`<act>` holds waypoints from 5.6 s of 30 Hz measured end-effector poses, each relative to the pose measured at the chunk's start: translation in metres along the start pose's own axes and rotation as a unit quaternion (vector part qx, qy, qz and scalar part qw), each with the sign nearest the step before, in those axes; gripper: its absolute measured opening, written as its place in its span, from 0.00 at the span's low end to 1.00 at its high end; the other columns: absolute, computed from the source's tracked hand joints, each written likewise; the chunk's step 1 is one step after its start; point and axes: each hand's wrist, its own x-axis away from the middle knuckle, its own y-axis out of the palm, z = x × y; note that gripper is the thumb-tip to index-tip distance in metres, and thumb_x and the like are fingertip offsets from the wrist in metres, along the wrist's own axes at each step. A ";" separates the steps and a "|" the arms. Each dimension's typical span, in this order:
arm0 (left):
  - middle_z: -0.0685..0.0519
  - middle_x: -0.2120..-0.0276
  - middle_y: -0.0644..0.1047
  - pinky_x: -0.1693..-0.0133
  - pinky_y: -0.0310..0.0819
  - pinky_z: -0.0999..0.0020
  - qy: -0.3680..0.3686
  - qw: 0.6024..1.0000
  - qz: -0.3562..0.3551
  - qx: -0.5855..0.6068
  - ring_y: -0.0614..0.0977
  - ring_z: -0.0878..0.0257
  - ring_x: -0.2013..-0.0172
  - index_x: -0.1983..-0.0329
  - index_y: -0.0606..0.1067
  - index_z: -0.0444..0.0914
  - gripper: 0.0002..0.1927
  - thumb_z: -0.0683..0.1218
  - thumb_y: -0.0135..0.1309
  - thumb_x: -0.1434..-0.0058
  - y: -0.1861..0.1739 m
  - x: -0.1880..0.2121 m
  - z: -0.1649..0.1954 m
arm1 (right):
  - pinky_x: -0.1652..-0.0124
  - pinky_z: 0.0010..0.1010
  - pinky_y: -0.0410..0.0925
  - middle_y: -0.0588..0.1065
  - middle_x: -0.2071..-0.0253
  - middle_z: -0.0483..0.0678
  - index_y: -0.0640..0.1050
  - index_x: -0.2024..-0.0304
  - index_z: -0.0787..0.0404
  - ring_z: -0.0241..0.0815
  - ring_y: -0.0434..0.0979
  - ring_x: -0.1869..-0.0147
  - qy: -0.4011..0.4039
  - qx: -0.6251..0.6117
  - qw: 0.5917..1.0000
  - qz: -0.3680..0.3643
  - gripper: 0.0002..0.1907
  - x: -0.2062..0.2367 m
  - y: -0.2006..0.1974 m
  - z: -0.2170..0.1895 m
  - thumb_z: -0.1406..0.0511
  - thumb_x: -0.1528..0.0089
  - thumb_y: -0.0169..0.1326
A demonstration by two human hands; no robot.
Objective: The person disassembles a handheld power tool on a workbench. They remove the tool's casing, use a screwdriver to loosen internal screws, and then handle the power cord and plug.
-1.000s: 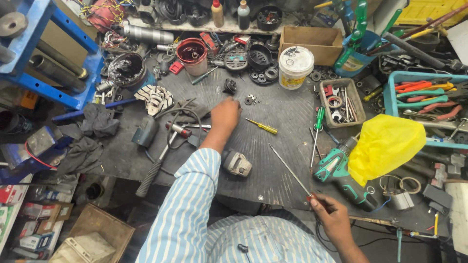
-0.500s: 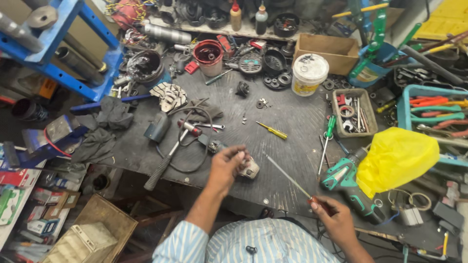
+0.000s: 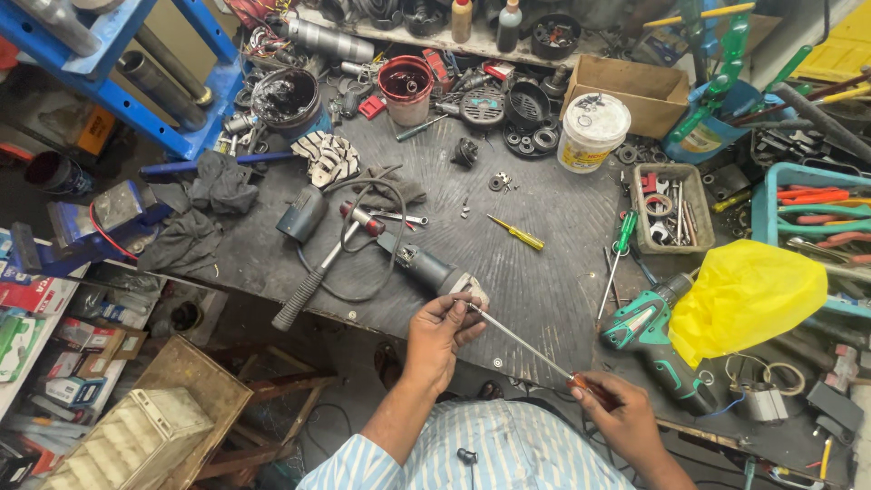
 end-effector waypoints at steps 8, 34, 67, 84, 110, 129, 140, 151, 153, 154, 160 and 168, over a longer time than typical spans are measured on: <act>0.45 0.56 0.83 0.54 0.85 0.63 -0.056 0.994 -0.057 -0.081 0.85 0.59 0.56 0.55 0.78 0.31 0.12 0.45 0.55 0.34 -0.011 -0.002 0.001 | 0.66 0.24 0.73 0.83 0.66 0.47 0.84 0.58 0.65 0.31 0.82 0.67 -0.029 0.104 0.994 0.009 0.14 0.008 -0.013 0.001 0.65 0.46 0.66; 0.39 0.46 0.78 0.50 0.83 0.59 -0.080 0.994 0.046 -0.059 0.83 0.50 0.47 0.36 0.67 0.27 0.23 0.46 0.44 0.29 0.040 -0.003 -0.045 | 0.62 0.27 0.76 0.84 0.64 0.50 0.84 0.57 0.64 0.37 0.86 0.63 0.044 0.133 0.987 0.085 0.16 0.011 0.005 -0.022 0.62 0.45 0.67; 0.41 0.48 0.80 0.52 0.83 0.62 -0.086 0.992 0.069 -0.057 0.84 0.51 0.49 0.36 0.68 0.29 0.23 0.46 0.44 0.29 0.032 -0.013 -0.054 | 0.59 0.29 0.74 0.80 0.59 0.54 0.80 0.55 0.65 0.42 0.84 0.59 -0.083 0.144 0.985 0.056 0.21 -0.002 0.011 -0.037 0.64 0.49 0.67; 0.49 0.63 0.80 0.52 0.74 0.56 0.365 0.689 0.092 -0.620 0.80 0.52 0.57 0.61 0.80 0.40 0.09 0.49 0.55 0.33 0.011 -0.021 0.032 | 0.63 0.33 0.71 0.78 0.65 0.49 0.79 0.59 0.64 0.44 0.79 0.63 -0.046 0.184 0.981 0.043 0.20 -0.025 -0.003 -0.047 0.58 0.47 0.65; 0.51 0.42 0.73 0.29 0.27 0.39 0.280 0.626 -0.121 -0.717 0.60 0.51 0.30 0.42 0.74 0.40 0.41 0.64 0.69 0.56 -0.019 -0.049 0.063 | 0.64 0.36 0.71 0.79 0.69 0.48 0.83 0.59 0.54 0.46 0.81 0.67 0.070 0.267 0.961 -0.001 0.12 -0.018 0.003 -0.044 0.55 0.37 0.60; 0.51 0.42 0.72 0.29 0.30 0.38 0.310 0.616 -0.147 -0.709 0.62 0.50 0.32 0.42 0.73 0.41 0.48 0.61 0.75 0.66 -0.030 -0.053 0.063 | 0.63 0.33 0.71 0.81 0.68 0.51 0.83 0.59 0.59 0.41 0.79 0.65 0.131 0.138 0.981 -0.040 0.14 -0.041 -0.001 -0.028 0.57 0.40 0.63; 0.52 0.42 0.73 0.29 0.31 0.40 0.299 0.624 -0.157 -0.705 0.62 0.50 0.31 0.42 0.73 0.43 0.46 0.60 0.75 0.66 -0.029 -0.051 0.068 | 0.67 0.31 0.72 0.80 0.67 0.47 0.81 0.61 0.62 0.42 0.81 0.68 -0.218 0.309 0.918 0.121 0.13 -0.019 -0.004 -0.054 0.65 0.46 0.67; 0.49 0.41 0.72 0.30 0.32 0.38 0.303 0.618 -0.160 -0.708 0.61 0.47 0.31 0.42 0.73 0.43 0.47 0.61 0.75 0.66 -0.032 -0.052 0.072 | 0.77 0.26 0.59 0.74 0.75 0.44 0.83 0.57 0.60 0.32 0.67 0.76 0.213 -0.113 0.969 -0.059 0.12 -0.024 0.014 -0.011 0.63 0.42 0.65; 0.49 0.42 0.72 0.30 0.33 0.39 0.301 0.623 -0.160 -0.704 0.61 0.48 0.31 0.42 0.72 0.43 0.47 0.61 0.75 0.67 -0.032 -0.052 0.072 | 0.78 0.27 0.58 0.74 0.74 0.43 0.80 0.57 0.60 0.33 0.66 0.77 0.241 -0.153 0.956 -0.074 0.16 -0.023 0.011 -0.012 0.66 0.47 0.68; 0.49 0.41 0.72 0.30 0.32 0.38 0.302 0.623 -0.158 -0.704 0.61 0.48 0.31 0.42 0.73 0.43 0.47 0.61 0.75 0.67 -0.032 -0.051 0.072 | 0.79 0.28 0.57 0.73 0.73 0.42 0.78 0.57 0.60 0.33 0.66 0.77 0.259 -0.172 0.947 -0.082 0.19 -0.020 0.009 -0.015 0.68 0.49 0.69; 0.49 0.41 0.72 0.30 0.32 0.38 0.306 0.621 -0.158 -0.704 0.61 0.48 0.31 0.42 0.73 0.43 0.47 0.62 0.75 0.66 -0.031 -0.049 0.074 | 0.63 0.32 0.71 0.80 0.65 0.50 0.79 0.58 0.63 0.45 0.81 0.62 -0.321 0.344 0.872 0.136 0.16 -0.011 0.002 -0.041 0.63 0.47 0.64; 0.48 0.41 0.71 0.31 0.30 0.37 0.322 0.615 -0.164 -0.701 0.61 0.48 0.31 0.41 0.72 0.42 0.48 0.62 0.75 0.64 -0.037 -0.052 0.071 | 0.75 0.21 0.63 0.77 0.73 0.41 0.81 0.55 0.63 0.28 0.70 0.75 0.168 -0.112 0.978 -0.047 0.13 -0.010 0.014 -0.015 0.61 0.38 0.60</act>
